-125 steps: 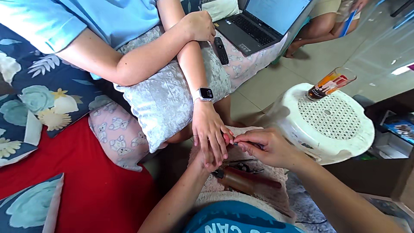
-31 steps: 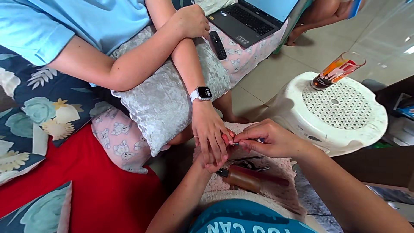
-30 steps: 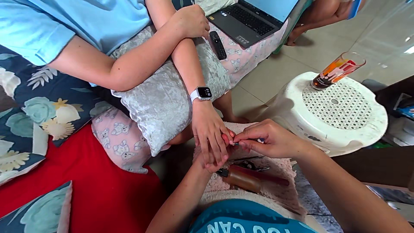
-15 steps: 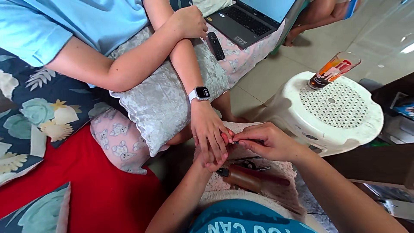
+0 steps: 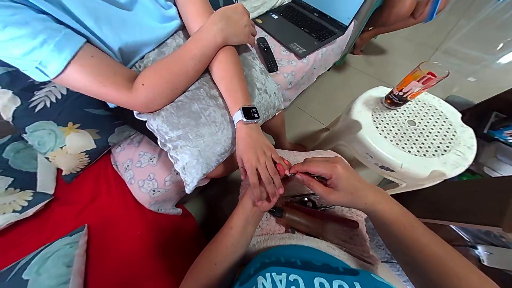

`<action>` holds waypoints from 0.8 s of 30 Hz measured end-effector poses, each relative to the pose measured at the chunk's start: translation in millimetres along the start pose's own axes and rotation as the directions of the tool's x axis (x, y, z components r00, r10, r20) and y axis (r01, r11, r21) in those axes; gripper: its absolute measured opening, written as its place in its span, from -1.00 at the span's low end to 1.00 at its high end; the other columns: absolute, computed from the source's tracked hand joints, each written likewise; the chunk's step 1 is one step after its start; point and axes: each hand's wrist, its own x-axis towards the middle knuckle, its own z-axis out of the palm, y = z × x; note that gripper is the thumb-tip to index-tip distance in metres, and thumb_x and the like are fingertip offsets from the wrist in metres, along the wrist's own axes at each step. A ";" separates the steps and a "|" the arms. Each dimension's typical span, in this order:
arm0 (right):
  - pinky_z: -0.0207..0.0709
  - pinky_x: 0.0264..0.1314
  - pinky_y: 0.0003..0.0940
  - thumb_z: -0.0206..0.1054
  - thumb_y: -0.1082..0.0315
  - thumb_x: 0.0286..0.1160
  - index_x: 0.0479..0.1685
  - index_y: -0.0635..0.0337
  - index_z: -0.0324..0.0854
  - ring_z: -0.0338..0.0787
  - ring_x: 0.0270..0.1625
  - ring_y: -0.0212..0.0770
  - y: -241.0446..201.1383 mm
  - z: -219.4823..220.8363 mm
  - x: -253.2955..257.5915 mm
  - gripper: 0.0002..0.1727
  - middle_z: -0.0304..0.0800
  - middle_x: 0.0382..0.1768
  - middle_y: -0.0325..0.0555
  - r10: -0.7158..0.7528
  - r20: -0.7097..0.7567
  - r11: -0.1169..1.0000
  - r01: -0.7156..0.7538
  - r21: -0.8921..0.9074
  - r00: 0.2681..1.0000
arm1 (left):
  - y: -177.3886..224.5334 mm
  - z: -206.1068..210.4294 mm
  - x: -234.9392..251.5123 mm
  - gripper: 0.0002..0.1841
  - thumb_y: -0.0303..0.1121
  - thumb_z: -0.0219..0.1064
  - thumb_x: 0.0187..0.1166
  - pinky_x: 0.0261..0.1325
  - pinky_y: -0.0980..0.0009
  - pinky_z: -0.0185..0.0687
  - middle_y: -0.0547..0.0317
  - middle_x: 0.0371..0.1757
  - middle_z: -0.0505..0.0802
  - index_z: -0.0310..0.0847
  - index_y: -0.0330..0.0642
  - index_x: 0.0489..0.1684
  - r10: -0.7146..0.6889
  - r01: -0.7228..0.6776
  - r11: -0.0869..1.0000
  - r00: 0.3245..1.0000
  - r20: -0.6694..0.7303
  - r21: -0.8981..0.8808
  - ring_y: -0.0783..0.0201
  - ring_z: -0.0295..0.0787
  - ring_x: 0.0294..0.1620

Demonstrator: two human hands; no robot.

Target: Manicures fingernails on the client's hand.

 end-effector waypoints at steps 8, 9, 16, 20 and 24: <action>0.61 -0.21 -0.70 0.21 0.29 0.75 0.07 0.21 0.84 0.72 -0.31 -0.57 2.2 -0.3 -3.0 -0.71 0.85 -0.30 -0.19 0.022 -0.008 0.997 -0.021 0.072 1.000 | 0.6 1.6 -0.5 -0.87 -0.43 0.24 0.63 0.36 0.08 0.65 0.05 -0.10 0.85 0.73 -0.21 -0.19 -0.009 0.009 1.000 1.000 0.003 -0.002 0.12 0.81 0.09; 0.61 -0.21 -0.70 0.21 0.29 0.75 0.06 0.22 0.84 0.72 -0.31 -0.57 1.7 -0.3 -2.5 -0.71 0.85 -0.30 -0.19 0.026 -0.009 0.997 -0.025 0.072 1.000 | 0.3 2.9 0.0 -0.89 -0.44 0.28 0.60 0.35 0.10 0.66 0.07 -0.12 0.86 0.74 -0.19 -0.21 -0.006 0.006 1.000 1.000 -0.005 0.011 0.14 0.82 0.07; 0.61 -0.21 -0.60 0.18 0.27 0.70 0.00 0.14 0.84 0.72 -0.30 -0.49 9.9 -5.3 -9.6 -0.71 0.86 -0.28 -0.20 0.046 0.103 0.998 -0.041 -0.047 0.994 | 1.9 -4.0 4.4 -0.83 -0.26 0.34 0.62 0.35 0.19 0.64 0.11 -0.07 0.84 0.75 -0.16 -0.12 -0.029 0.027 1.000 0.991 0.130 0.017 0.17 0.79 0.12; 0.71 -0.21 -0.05 0.20 0.24 0.60 -0.06 0.05 0.82 0.86 -0.23 -0.14 21.4 0.4 -27.4 -0.74 0.86 -0.27 -0.15 0.167 0.259 0.948 -0.083 -0.308 0.951 | 1.0 -4.2 6.8 -0.81 -0.28 0.26 0.66 0.36 0.16 0.60 0.04 -0.04 0.84 0.74 -0.17 -0.17 -0.035 0.034 0.999 0.986 0.163 0.005 0.10 0.77 0.15; 0.61 0.08 0.09 0.20 0.33 0.61 -0.05 0.09 0.76 0.81 0.03 0.03 33.0 25.7 -44.2 -0.79 0.85 -0.11 -0.09 0.105 0.254 0.895 0.019 -0.445 0.961 | 0.5 1.6 4.3 -0.74 -0.23 0.15 0.75 0.27 0.16 0.67 0.02 -0.12 0.87 0.73 -0.16 -0.09 -0.083 0.084 0.996 0.980 0.180 -0.001 0.09 0.83 0.03</action>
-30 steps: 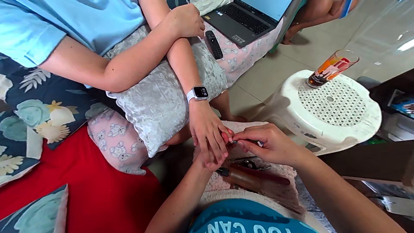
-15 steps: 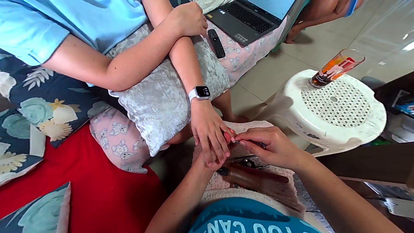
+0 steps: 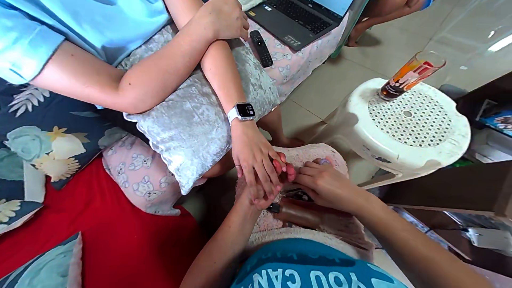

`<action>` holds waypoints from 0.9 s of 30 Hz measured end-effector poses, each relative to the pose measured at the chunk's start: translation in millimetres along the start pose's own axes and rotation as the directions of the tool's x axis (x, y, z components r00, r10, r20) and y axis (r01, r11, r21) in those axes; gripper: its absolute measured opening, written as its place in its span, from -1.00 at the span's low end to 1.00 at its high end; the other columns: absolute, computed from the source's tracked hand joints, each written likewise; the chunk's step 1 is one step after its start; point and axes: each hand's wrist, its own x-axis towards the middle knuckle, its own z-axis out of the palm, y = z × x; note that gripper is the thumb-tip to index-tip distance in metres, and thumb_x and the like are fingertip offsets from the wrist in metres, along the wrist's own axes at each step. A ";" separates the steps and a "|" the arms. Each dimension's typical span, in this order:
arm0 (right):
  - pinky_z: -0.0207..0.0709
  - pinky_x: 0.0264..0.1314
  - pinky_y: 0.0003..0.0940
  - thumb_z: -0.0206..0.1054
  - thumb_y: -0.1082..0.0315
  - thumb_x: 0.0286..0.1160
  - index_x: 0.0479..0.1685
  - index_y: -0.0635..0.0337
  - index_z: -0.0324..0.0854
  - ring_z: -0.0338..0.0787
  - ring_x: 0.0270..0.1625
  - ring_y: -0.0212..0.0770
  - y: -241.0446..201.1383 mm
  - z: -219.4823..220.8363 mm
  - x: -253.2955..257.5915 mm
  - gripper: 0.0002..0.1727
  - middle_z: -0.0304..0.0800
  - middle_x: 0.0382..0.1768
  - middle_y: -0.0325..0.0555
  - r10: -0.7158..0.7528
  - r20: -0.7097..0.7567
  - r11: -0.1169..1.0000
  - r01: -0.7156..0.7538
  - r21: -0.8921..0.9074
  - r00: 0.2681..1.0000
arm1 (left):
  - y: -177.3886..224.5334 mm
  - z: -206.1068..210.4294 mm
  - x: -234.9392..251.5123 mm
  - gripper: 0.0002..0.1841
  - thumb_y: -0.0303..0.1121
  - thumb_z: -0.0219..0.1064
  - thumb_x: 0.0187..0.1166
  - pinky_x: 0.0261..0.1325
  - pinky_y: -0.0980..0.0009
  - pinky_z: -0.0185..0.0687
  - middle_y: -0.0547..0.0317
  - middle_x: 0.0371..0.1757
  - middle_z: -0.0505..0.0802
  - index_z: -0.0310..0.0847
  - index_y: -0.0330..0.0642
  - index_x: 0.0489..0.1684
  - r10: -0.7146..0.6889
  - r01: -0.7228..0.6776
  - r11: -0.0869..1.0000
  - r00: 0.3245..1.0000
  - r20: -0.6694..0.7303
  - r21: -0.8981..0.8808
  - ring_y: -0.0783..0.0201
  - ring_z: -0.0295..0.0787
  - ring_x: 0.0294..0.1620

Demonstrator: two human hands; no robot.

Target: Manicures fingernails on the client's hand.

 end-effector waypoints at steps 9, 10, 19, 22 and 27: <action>0.51 0.35 0.09 0.18 0.40 0.69 0.01 -0.04 0.77 0.76 0.21 -0.07 -4.9 16.5 -7.9 -0.77 0.81 0.03 -0.15 0.020 -0.103 0.991 -0.033 -0.131 0.994 | -1.7 -4.8 -2.4 -0.69 -0.03 0.21 0.69 -0.03 0.34 0.63 0.27 -0.42 0.74 0.70 -0.05 -0.04 -0.022 0.022 1.000 0.999 0.037 -0.012 0.32 0.69 -0.35; 0.51 0.32 0.06 0.17 0.36 0.73 0.03 -0.03 0.77 0.76 0.18 -0.07 -8.7 14.5 -9.5 -0.77 0.81 0.02 -0.15 0.034 -0.115 0.988 -0.051 -0.145 0.993 | -1.0 -6.2 -3.0 -0.65 0.02 0.18 0.70 0.01 0.31 0.64 0.25 -0.39 0.75 0.69 -0.06 -0.02 -0.022 0.022 1.000 1.000 0.021 -0.008 0.29 0.71 -0.32; 0.69 -0.39 0.02 0.44 0.63 0.21 -0.32 0.27 0.73 0.86 -0.07 0.14 -50.9 12.9 -39.9 -0.87 0.78 -0.20 0.10 0.278 0.099 0.952 -0.260 -0.165 0.956 | 3.6 -8.6 3.8 -0.70 -0.17 0.23 0.70 0.25 0.18 0.67 0.02 -0.08 0.84 0.75 -0.24 -0.09 -0.014 0.013 0.999 0.999 -0.031 -0.042 0.09 0.81 0.03; 0.71 -0.34 0.04 0.45 0.63 0.20 -0.28 0.25 0.73 0.85 -0.01 0.15 -49.9 14.0 -42.2 -0.84 0.79 -0.13 0.09 0.314 0.099 0.948 -0.305 -0.092 0.944 | 4.2 -4.7 6.2 -0.75 -0.23 0.32 0.64 0.21 0.21 0.70 0.04 -0.16 0.86 0.76 -0.25 -0.07 0.001 -0.002 1.000 0.998 -0.063 -0.026 0.12 0.84 -0.03; 0.64 -0.37 0.12 0.33 0.38 0.31 -0.26 0.14 0.67 0.84 -0.28 0.06 -44.3 -17.9 -43.0 -0.91 0.77 -0.37 -0.02 0.372 0.085 0.912 -0.381 0.154 0.924 | 1.2 -5.8 6.0 -0.78 -0.25 0.34 0.62 0.15 0.24 0.72 0.06 -0.21 0.88 0.78 -0.23 -0.12 0.045 -0.047 0.999 0.995 -0.089 -0.025 0.14 0.85 -0.08</action>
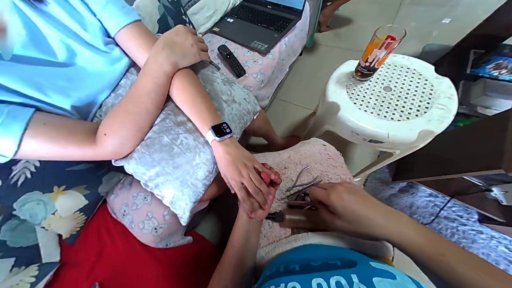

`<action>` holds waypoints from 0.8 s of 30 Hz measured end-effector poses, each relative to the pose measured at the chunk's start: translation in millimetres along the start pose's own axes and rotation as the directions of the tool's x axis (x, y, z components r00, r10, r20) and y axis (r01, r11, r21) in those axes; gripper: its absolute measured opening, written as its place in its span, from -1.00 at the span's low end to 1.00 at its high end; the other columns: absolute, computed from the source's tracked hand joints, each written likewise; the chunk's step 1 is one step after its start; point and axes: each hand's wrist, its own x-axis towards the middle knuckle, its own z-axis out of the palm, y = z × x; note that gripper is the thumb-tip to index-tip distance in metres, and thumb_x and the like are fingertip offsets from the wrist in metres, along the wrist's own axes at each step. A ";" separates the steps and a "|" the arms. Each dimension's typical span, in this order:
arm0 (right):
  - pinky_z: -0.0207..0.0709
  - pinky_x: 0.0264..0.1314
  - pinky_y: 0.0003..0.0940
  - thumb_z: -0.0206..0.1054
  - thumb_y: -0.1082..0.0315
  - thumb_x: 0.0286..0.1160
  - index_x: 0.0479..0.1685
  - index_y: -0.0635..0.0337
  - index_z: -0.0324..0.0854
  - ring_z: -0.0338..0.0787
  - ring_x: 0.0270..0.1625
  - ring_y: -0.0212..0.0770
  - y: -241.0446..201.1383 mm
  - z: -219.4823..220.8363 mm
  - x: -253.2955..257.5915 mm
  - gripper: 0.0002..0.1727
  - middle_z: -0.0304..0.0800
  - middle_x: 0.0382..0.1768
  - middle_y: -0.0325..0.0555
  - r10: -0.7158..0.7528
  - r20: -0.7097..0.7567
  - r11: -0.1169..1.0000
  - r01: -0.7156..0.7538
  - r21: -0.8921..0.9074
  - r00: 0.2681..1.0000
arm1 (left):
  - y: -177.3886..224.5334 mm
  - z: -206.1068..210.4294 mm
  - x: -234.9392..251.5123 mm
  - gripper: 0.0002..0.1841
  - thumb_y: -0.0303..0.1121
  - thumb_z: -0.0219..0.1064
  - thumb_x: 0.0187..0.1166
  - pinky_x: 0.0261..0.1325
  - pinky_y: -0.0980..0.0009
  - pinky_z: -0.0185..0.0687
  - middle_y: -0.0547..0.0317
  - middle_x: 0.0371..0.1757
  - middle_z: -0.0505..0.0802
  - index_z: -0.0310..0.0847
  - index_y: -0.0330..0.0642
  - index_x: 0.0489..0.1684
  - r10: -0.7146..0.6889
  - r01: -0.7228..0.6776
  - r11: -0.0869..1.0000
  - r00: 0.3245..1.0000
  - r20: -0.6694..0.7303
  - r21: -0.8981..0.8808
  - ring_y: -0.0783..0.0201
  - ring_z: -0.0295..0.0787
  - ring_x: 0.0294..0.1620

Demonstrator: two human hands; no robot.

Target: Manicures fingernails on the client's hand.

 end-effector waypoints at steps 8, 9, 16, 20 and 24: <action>0.45 -0.58 -0.65 0.27 0.34 0.48 -0.15 0.24 0.64 0.55 -0.61 -0.53 -29.6 -9.6 34.3 -0.84 0.66 -0.56 -0.21 0.004 -0.461 0.886 0.210 0.413 0.888 | -1.2 -5.0 0.3 -0.79 -0.27 0.38 0.58 0.31 0.27 0.67 0.06 -0.05 0.90 0.82 -0.22 -0.09 0.003 -0.008 0.999 0.993 0.115 0.044 0.18 0.84 0.08; 0.45 -0.57 -0.65 0.26 0.36 0.48 -0.14 0.26 0.63 0.55 -0.61 -0.52 -34.5 -2.8 39.9 -0.85 0.65 -0.55 -0.19 0.003 -0.489 0.885 0.226 0.408 0.872 | -0.9 -3.6 -0.9 -0.78 -0.27 0.42 0.54 0.29 0.28 0.69 0.05 -0.04 0.90 0.82 -0.23 -0.09 -0.001 -0.002 1.000 0.995 0.102 0.029 0.18 0.85 0.07; 0.44 -0.54 -0.69 0.25 0.38 0.46 -0.16 0.25 0.61 0.54 -0.59 -0.54 -44.0 13.9 53.7 -0.87 0.65 -0.52 -0.20 0.011 -0.524 0.883 0.237 0.404 0.852 | 1.2 1.1 -5.7 -0.77 -0.27 0.39 0.58 0.15 0.32 0.76 0.03 -0.10 0.91 0.81 -0.26 -0.09 0.028 -0.033 0.998 0.996 0.086 0.050 0.20 0.88 -0.05; 0.44 -0.57 -0.70 0.26 0.36 0.46 -0.17 0.22 0.60 0.53 -0.60 -0.56 -45.2 14.3 50.7 -0.87 0.62 -0.55 -0.25 0.009 -0.520 0.886 0.234 0.401 0.854 | -2.5 -10.7 -6.1 -0.72 -0.22 0.40 0.56 0.26 0.25 0.71 0.03 -0.04 0.89 0.80 -0.25 -0.02 0.044 -0.046 0.999 0.993 0.113 0.012 0.17 0.85 0.04; 0.45 -0.54 -0.70 0.25 0.38 0.45 -0.17 0.25 0.60 0.54 -0.58 -0.54 -47.8 13.8 45.8 -0.87 0.62 -0.54 -0.20 -0.009 -0.504 0.895 0.231 0.381 0.864 | -2.2 -3.4 -8.3 -0.78 -0.24 0.43 0.52 0.16 0.24 0.76 0.04 -0.18 0.88 0.80 -0.22 -0.18 0.030 -0.029 0.999 0.999 -0.038 0.016 0.16 0.86 -0.08</action>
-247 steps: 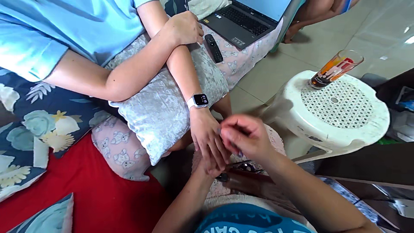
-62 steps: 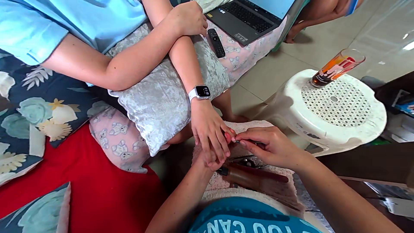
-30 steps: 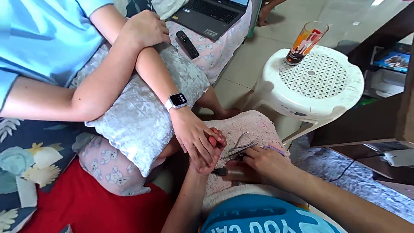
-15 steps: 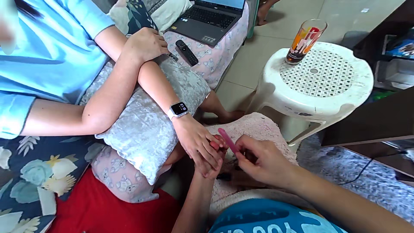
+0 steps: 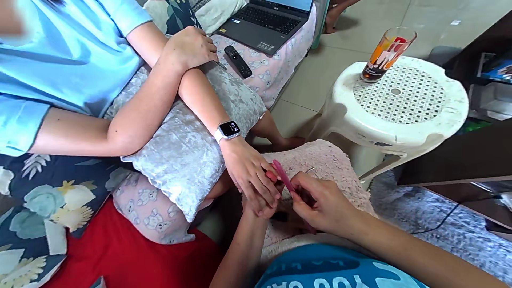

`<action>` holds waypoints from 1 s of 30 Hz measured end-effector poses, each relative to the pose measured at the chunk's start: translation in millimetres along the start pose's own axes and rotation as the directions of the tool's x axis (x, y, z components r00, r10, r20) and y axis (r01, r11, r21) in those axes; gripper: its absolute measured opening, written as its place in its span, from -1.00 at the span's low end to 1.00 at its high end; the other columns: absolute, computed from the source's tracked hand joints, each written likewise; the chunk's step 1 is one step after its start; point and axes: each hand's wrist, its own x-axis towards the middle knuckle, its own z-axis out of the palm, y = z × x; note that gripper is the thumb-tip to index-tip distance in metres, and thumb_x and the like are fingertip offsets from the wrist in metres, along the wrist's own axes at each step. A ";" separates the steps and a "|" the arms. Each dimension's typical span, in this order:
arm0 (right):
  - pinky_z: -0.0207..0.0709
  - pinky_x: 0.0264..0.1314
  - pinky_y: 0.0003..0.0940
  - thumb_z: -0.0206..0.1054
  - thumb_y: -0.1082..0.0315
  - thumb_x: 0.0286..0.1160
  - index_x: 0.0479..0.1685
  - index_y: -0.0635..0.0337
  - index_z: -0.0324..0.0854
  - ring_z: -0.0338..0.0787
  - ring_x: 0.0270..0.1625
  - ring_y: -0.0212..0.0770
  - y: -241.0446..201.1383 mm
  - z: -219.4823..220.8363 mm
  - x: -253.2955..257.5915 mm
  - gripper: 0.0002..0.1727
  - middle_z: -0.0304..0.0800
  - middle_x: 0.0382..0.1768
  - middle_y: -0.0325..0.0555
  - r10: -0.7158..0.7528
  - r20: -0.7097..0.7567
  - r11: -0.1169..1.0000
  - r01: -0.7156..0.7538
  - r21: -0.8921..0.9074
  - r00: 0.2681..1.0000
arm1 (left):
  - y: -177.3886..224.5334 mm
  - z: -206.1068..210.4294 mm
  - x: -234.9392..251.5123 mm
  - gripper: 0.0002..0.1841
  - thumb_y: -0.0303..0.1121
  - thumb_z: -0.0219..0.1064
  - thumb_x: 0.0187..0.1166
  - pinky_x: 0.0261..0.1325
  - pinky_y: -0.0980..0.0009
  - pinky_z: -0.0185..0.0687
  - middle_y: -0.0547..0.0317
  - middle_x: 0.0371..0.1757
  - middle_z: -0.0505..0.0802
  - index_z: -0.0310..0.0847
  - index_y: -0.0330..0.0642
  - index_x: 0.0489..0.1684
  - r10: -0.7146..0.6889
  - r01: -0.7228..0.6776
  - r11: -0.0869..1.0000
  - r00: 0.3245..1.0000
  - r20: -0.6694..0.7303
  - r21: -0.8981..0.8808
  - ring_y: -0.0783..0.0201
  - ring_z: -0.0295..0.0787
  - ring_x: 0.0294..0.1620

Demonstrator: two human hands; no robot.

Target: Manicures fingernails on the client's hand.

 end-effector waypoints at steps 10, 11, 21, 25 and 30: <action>0.49 -0.51 -0.67 0.23 0.38 0.49 -0.16 0.27 0.60 0.57 -0.56 -0.52 -2.4 0.1 6.7 -0.86 0.64 -0.51 -0.18 -0.011 0.039 1.000 0.011 0.000 0.999 | -0.2 5.6 -3.4 -0.82 -0.36 0.27 0.62 -0.04 0.31 0.81 0.05 -0.32 0.87 0.78 -0.22 -0.26 0.013 -0.014 1.000 0.996 -0.088 -0.016 0.20 0.87 -0.27; 0.48 -0.53 -0.68 0.23 0.38 0.47 -0.17 0.26 0.60 0.56 -0.57 -0.54 -2.6 -0.3 0.7 -0.87 0.63 -0.52 -0.20 -0.010 0.052 1.000 0.009 0.006 0.999 | 0.3 0.1 -1.8 -0.84 -0.33 0.30 0.60 0.04 0.29 0.77 0.09 -0.26 0.85 0.76 -0.20 -0.22 -0.003 0.003 1.000 0.998 -0.059 -0.004 0.20 0.84 -0.18; 0.48 -0.52 -0.69 0.26 0.36 0.44 -0.19 0.26 0.61 0.57 -0.56 -0.55 -5.1 -0.5 18.2 -0.86 0.66 -0.51 -0.20 0.014 0.036 1.000 -0.014 -0.001 0.999 | 0.5 13.6 -2.9 -0.83 -0.38 0.28 0.61 -0.18 0.45 0.78 0.17 -0.41 0.87 0.79 -0.17 -0.32 -0.002 0.005 1.000 0.994 -0.107 0.019 0.34 0.82 -0.42; 0.44 -0.57 -0.59 0.23 0.37 0.39 -0.25 0.19 0.58 0.53 -0.58 -0.47 4.2 -9.4 -17.9 -0.90 0.55 -0.58 -0.23 -0.046 0.185 0.994 0.062 -0.085 0.982 | -0.1 1.9 10.6 -0.81 -0.25 0.37 0.60 0.03 0.34 0.72 0.13 -0.21 0.85 0.77 -0.18 -0.13 -0.082 0.084 0.996 0.995 0.055 -0.030 0.22 0.82 -0.12; 0.42 -0.59 -0.57 0.25 0.33 0.41 -0.22 0.14 0.63 0.53 -0.58 -0.50 -0.8 -37.1 -6.6 -0.88 0.57 -0.58 -0.28 -0.050 0.275 0.995 0.072 -0.070 0.960 | 1.2 2.4 16.8 -0.72 -0.15 0.37 0.60 -0.06 0.42 0.71 0.06 0.00 0.89 0.81 -0.16 0.00 -0.110 0.121 0.992 0.974 0.197 -0.045 0.26 0.84 -0.08</action>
